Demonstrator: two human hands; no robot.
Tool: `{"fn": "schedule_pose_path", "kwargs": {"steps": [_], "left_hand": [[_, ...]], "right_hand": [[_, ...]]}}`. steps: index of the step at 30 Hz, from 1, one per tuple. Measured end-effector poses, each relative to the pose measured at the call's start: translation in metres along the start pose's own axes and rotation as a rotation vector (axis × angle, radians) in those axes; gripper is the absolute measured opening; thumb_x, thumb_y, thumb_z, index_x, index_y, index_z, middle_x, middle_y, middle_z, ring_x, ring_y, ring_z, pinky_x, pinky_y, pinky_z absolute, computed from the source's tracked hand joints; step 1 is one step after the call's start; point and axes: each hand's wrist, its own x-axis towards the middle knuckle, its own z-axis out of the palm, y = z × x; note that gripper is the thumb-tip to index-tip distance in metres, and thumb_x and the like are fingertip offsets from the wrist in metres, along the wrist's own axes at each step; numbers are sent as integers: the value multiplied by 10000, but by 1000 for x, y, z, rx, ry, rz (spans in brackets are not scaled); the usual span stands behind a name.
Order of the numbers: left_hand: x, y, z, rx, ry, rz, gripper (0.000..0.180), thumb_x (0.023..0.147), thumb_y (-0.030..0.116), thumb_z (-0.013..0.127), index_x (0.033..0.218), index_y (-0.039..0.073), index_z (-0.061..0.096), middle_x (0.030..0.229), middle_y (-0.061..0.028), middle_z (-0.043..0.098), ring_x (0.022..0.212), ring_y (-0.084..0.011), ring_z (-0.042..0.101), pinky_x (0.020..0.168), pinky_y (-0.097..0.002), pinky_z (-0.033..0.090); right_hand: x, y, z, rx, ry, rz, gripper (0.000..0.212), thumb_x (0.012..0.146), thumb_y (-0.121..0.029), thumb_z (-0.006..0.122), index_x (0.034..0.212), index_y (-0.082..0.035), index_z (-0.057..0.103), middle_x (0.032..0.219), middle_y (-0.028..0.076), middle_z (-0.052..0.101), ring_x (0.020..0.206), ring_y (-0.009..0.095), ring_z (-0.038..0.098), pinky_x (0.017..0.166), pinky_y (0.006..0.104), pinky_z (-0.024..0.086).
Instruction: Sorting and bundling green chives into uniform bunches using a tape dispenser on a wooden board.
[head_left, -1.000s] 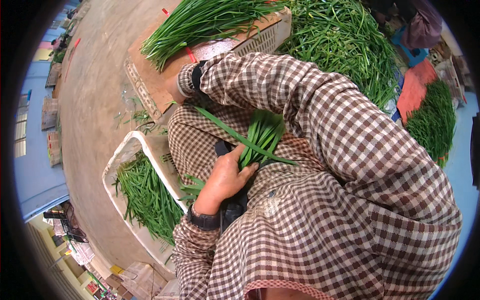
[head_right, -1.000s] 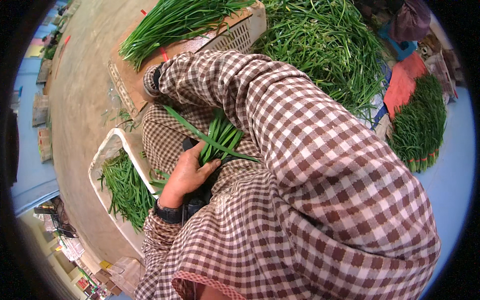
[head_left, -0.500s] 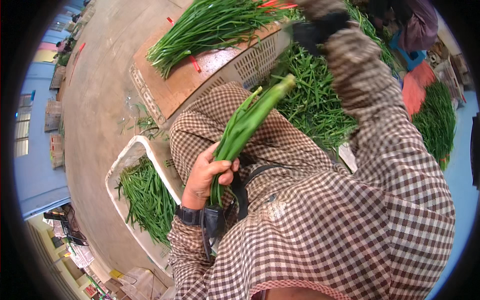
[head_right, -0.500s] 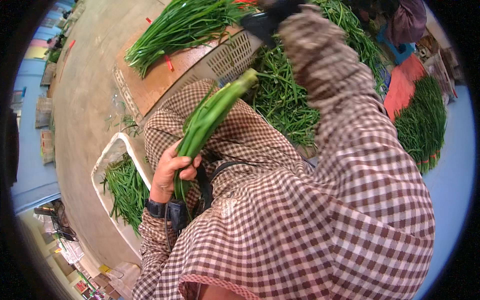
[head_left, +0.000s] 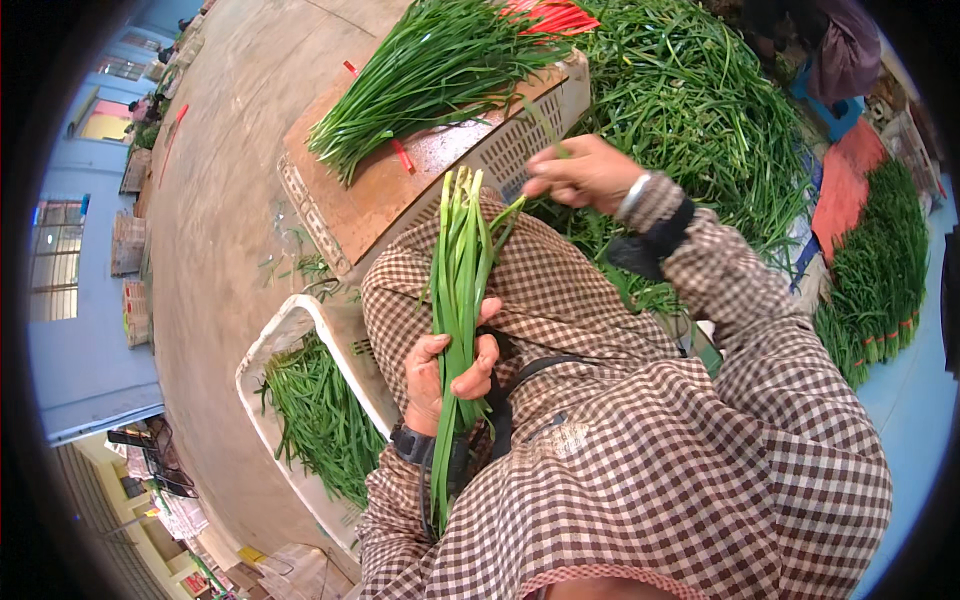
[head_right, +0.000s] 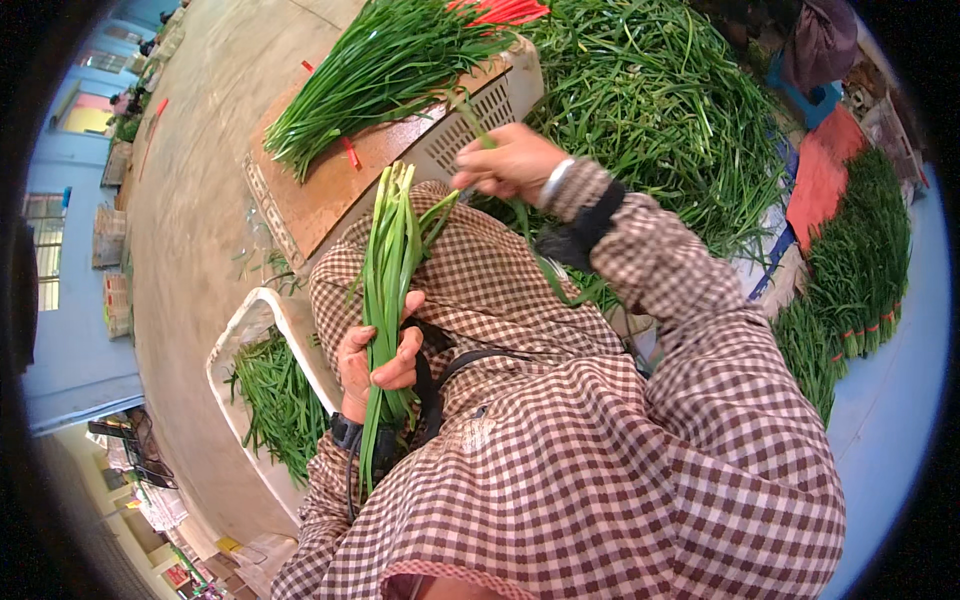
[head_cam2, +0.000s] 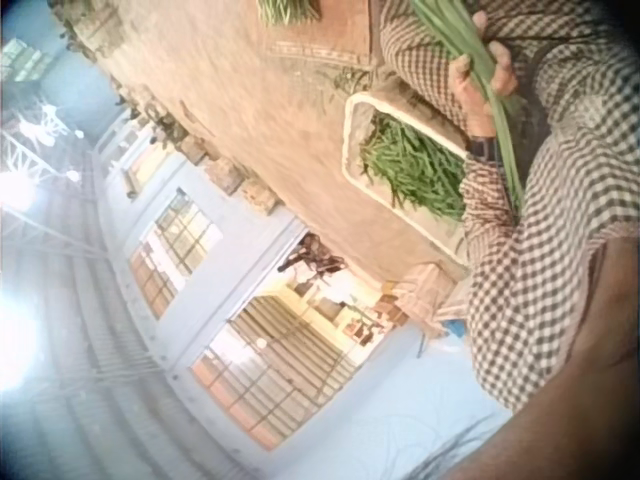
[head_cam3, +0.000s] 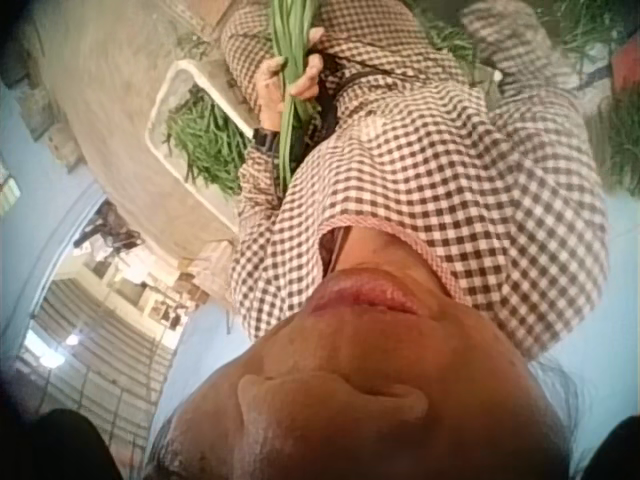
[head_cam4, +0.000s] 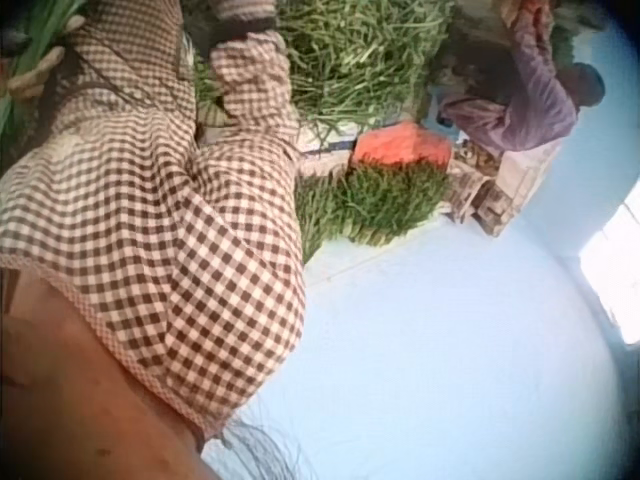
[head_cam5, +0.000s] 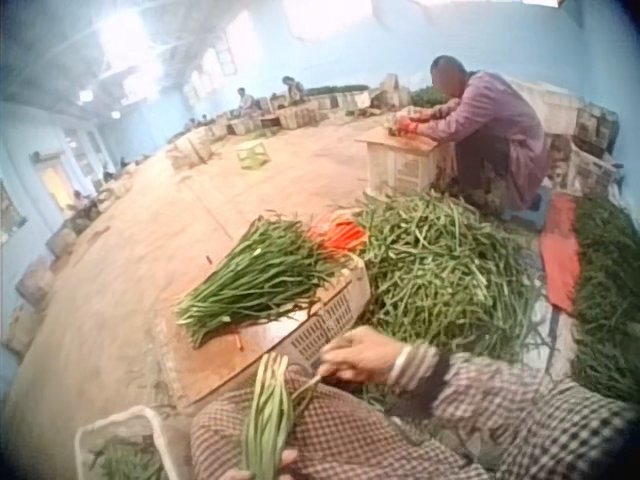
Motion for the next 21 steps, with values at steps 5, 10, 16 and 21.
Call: {"fn": "schedule_pose_path", "kwargs": {"steps": [5,10,16,21], "left_hand": [[3,-2,-2,59,-61,-69,649,886,255,430,1407,-56,200,933,-240,564,413,-87,420,400,-218,335],[-4,-4,2,382,184,37,505,875,172,552,1282,-64,368,881,-166,577,440,-62,422,412,-194,320],[3,-7,-5,498,426,118,297,858,34,536,1146,-15,482,870,-151,578,510,-131,505,451,-246,413],[8,-8,-4,556,444,107,287,877,66,483,1149,-25,477,885,-166,581,528,-155,522,461,-259,427]], "right_hand": [[45,22,41,-109,-67,90,205,861,-189,645,916,3,599,721,38,616,461,44,500,372,158,351],[16,-1,43,-89,-70,-56,123,848,-73,622,937,1,580,692,33,610,465,55,514,369,164,360],[20,-9,19,-172,9,-60,88,850,-71,619,870,13,602,751,80,667,468,53,524,390,169,395],[28,-25,-9,-491,154,-167,180,848,-99,615,946,52,615,748,91,641,499,71,542,436,189,457]]}}
